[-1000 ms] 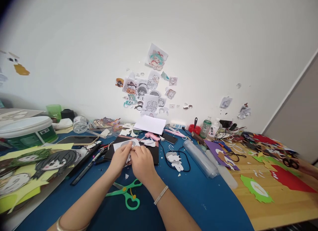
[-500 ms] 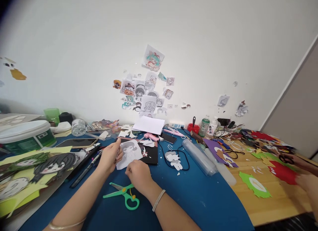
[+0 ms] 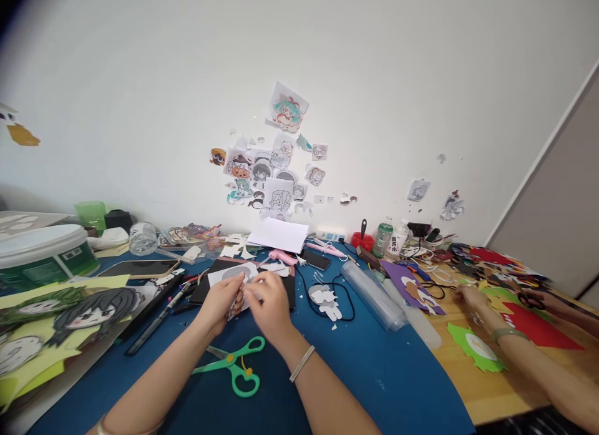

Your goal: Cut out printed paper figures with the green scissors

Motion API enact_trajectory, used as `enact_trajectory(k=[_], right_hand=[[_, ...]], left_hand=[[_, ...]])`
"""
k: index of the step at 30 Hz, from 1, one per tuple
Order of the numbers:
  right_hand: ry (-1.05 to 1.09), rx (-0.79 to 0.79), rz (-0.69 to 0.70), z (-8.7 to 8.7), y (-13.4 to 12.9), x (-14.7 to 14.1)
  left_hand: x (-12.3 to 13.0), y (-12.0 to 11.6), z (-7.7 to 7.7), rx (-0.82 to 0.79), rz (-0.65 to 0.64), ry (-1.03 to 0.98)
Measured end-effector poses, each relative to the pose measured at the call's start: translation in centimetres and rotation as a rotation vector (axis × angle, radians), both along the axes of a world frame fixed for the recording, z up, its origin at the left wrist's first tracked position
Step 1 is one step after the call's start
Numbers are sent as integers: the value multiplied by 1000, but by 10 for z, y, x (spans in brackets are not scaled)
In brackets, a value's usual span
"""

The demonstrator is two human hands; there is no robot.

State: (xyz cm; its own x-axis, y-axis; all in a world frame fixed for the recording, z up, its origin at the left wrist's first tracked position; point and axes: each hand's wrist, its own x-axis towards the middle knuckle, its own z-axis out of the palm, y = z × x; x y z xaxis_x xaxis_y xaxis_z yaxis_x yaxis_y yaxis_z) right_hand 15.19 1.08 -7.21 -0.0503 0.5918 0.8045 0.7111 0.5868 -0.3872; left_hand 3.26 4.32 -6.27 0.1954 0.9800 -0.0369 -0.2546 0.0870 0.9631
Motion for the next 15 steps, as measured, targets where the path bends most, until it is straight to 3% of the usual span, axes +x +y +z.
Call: enact_trajectory(k=[2, 4, 7, 11, 15], right_hand=[[41, -50, -67, 2, 10, 21], [-26, -213, -131, -2, 21, 42], [-158, -381, -99, -13, 34, 62], [-218, -529, -13, -22, 44, 65], [-170, -609, -66, -21, 50, 63]], left_hand=[[-2, 2, 1, -8, 25, -9], [-3, 4, 2, -19, 35, -18], [-3, 3, 3, -36, 25, -23], [-2, 1, 5, -49, 3, -14], [-2, -1, 6, -66, -24, 14]])
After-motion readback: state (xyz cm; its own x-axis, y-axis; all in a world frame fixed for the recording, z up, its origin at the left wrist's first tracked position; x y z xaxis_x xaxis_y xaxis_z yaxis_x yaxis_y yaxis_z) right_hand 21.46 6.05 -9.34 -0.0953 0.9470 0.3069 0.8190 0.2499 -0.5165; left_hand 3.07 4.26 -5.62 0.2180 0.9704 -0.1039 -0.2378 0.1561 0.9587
